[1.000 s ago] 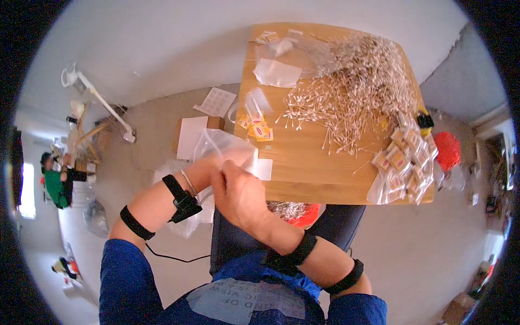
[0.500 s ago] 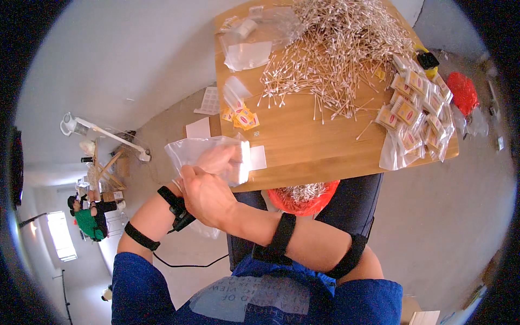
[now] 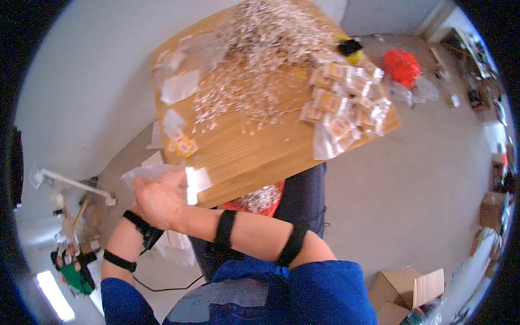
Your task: The person repeatedly picks up small plastic bags and bundles of cotton swabs from a wooden table. They place the swabs into the bags and set the filled packages aside. The task involves repetitive manual handling of small items in a workspace with scattered materials.
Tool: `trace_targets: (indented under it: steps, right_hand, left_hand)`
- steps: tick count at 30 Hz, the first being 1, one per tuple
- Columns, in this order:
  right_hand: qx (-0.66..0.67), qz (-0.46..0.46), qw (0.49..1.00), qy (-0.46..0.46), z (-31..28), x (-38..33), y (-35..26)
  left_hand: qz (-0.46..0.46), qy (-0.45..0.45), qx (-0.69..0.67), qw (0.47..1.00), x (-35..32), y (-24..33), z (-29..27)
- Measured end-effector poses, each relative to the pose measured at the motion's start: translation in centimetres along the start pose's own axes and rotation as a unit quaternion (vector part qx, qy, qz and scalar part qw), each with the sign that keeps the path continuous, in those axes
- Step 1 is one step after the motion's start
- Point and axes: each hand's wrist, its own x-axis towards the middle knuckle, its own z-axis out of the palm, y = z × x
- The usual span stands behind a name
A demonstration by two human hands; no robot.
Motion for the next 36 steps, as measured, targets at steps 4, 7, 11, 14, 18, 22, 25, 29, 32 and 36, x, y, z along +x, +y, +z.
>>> trace_targets:
  steps: [4,7,11,14,18,22,25,29,32,36]
  right_hand:
    - [0.018,-0.036,0.998,0.050,-0.3,0.4,1.0]
    - [-0.028,-0.042,0.998,-0.026,-2.6,0.6,0.5]
    - [-0.093,-0.101,0.989,-0.054,-7.2,0.2,4.4]
    - [-0.340,-0.018,0.940,0.011,-15.5,-0.8,11.8]
    - [-0.483,0.165,0.848,0.141,-27.7,-5.4,17.0]
    - [-0.533,0.228,0.802,0.146,-31.5,-8.6,19.5]
    - [-0.501,0.253,0.816,0.142,-30.8,-8.4,18.9]
    - [-0.479,0.259,0.826,0.146,-30.4,-8.4,19.1]
    - [-0.482,0.269,0.826,0.110,-29.9,-8.4,19.0]
    - [-0.484,0.240,0.838,0.078,-29.3,-8.5,19.5]
  left_hand:
    - [-0.002,-0.004,-0.015,1.000,1.1,1.0,-1.0]
    - [-0.007,0.002,-0.027,1.000,0.9,1.6,-1.6]
    - [0.006,0.019,-0.082,0.996,0.3,1.7,-1.6]
    - [-0.164,-0.069,-0.034,0.983,-0.5,1.4,-2.8]
    - [-0.023,-0.012,0.039,0.999,-5.2,1.8,-5.5]
    - [-0.089,0.026,-0.011,0.996,-8.6,8.0,-9.2]
    - [-0.104,0.120,-0.056,0.986,-11.2,9.8,-10.2]
    - [-0.091,0.250,-0.080,0.961,-13.6,10.3,-9.4]
    - [-0.100,0.304,-0.083,0.944,-14.8,10.4,-8.7]
    - [-0.094,0.405,-0.104,0.904,-15.3,9.3,-7.2]
